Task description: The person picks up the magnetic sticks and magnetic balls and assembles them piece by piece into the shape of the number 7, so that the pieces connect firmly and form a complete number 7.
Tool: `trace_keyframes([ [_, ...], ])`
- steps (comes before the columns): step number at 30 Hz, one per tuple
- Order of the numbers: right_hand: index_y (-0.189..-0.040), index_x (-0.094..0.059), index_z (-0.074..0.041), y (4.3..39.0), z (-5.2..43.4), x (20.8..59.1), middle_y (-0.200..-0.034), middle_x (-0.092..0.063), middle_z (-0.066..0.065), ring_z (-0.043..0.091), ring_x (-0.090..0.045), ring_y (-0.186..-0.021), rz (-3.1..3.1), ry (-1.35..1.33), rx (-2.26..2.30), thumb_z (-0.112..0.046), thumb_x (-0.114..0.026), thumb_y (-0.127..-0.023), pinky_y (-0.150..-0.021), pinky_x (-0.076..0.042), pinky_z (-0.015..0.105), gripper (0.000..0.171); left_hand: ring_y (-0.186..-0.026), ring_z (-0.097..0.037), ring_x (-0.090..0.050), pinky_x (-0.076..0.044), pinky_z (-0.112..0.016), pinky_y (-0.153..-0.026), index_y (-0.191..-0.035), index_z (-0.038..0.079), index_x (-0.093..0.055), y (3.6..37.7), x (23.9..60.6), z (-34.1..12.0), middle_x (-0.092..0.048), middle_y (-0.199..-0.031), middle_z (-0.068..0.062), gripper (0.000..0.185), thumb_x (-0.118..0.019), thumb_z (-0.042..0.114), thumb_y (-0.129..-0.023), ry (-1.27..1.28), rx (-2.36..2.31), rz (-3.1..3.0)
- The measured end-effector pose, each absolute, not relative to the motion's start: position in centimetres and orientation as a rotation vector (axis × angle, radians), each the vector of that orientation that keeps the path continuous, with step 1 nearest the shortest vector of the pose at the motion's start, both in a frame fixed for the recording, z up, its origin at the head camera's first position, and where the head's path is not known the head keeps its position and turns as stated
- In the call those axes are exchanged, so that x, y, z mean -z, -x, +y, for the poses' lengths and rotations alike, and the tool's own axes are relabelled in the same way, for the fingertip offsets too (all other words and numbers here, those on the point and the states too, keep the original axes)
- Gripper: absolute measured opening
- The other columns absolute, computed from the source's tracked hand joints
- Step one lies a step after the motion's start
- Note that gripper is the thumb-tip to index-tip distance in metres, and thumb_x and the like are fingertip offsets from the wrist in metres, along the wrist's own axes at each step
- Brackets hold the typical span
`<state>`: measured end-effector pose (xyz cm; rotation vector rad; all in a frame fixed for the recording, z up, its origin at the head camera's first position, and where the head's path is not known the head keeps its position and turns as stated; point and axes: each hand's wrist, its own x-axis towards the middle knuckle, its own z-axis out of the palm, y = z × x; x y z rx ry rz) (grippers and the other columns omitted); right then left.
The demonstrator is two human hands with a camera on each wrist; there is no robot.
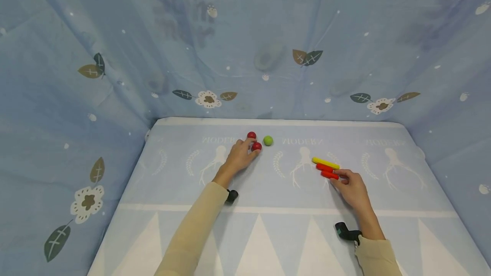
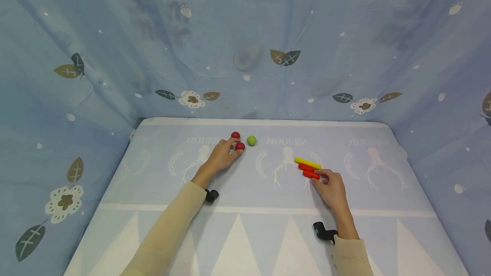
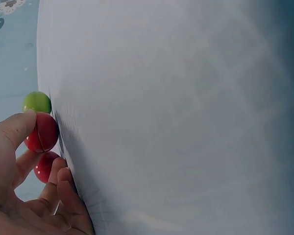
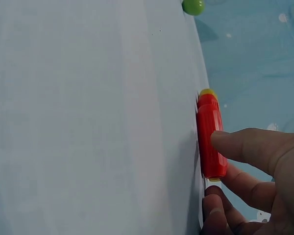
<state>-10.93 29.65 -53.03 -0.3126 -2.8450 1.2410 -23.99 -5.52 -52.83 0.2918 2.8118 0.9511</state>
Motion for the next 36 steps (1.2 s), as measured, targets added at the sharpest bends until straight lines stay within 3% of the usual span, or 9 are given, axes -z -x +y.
trace_keyframes([
  [11,-0.121,-0.063,0.01,11.05,29.66,53.2,-0.11,-0.055,0.026,0.03,-0.045,-0.085,-2.839,0.285,-1.192,-0.007,-0.069,-0.093,-0.066,-0.038,0.034,0.033,-0.101,-0.023,-0.053,-0.047,-0.041,-0.085,-0.142,0.02,-0.053,24.01,52.93,-5.53,-0.055,-0.114,-0.009,0.048,-0.065,0.038,-0.099,-0.289,-0.942,2.807],
  [36,-0.119,-0.064,0.007,10.54,29.43,52.87,-0.109,-0.055,0.024,0.033,-0.047,-0.091,-2.849,0.334,-1.186,-0.01,-0.069,-0.093,-0.071,-0.04,0.039,0.031,-0.094,-0.021,-0.052,-0.047,-0.038,-0.08,-0.137,0.017,-0.057,23.51,52.41,-5.51,-0.054,-0.106,-0.006,0.046,-0.067,0.038,-0.097,-0.263,-0.952,2.83],
])
